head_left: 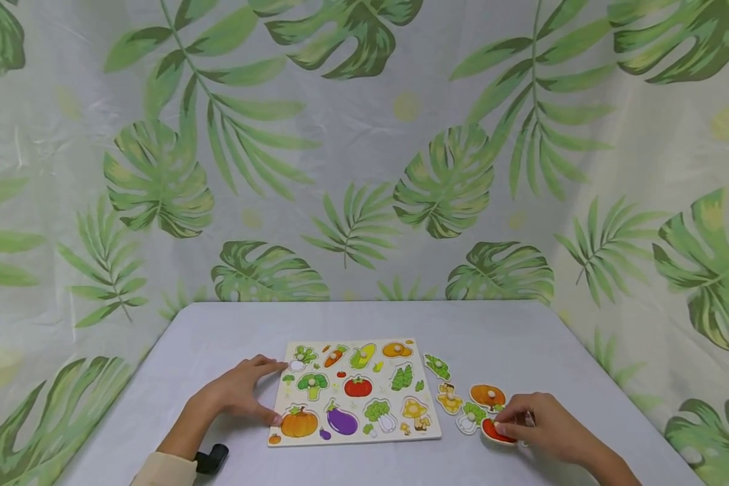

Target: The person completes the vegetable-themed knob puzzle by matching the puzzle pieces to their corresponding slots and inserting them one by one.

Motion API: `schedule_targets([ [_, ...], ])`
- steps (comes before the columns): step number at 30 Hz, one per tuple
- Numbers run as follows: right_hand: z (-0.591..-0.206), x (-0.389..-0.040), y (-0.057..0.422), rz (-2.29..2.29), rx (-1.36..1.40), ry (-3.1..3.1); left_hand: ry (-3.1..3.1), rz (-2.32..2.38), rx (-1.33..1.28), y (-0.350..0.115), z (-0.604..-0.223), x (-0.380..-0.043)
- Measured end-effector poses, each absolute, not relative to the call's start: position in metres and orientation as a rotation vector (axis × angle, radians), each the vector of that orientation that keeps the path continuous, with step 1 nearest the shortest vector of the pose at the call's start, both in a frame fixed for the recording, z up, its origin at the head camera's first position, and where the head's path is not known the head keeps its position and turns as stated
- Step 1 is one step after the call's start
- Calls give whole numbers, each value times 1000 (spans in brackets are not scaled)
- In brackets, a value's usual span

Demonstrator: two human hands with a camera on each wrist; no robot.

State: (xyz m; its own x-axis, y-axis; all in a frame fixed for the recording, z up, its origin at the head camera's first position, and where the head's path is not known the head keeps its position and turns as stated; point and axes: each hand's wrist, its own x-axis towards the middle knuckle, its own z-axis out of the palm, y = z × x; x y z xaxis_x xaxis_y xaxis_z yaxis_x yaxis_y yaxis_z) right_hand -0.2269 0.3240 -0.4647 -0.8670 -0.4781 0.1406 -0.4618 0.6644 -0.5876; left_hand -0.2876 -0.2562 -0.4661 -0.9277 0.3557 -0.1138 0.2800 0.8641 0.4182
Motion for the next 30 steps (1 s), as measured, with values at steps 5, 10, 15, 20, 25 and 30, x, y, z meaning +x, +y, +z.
schedule_targets([
  [5, -454, -232, 316, -973, -793, 2924, 2851, 605, 497, -257, -465, -288],
  [10, -447, -239, 305, -955, -726, 2958, 2846, 607, 505, -257, -466, -289],
  [15, -443, -247, 293, -962, -687, 3003, 2855, 607, 492, -257, -468, -289],
  [20, -440, -253, 278, -1000, -689, 3041, 2850, 610, 483, -257, -469, -289],
  [25, -436, -262, 264, -1017, -708, 3043, 2849, 608, 471, -258, -468, -285],
  [30, -431, -271, 253, -1039, -668, 3065, 2858, 618, 479, -256, -466, -286],
])
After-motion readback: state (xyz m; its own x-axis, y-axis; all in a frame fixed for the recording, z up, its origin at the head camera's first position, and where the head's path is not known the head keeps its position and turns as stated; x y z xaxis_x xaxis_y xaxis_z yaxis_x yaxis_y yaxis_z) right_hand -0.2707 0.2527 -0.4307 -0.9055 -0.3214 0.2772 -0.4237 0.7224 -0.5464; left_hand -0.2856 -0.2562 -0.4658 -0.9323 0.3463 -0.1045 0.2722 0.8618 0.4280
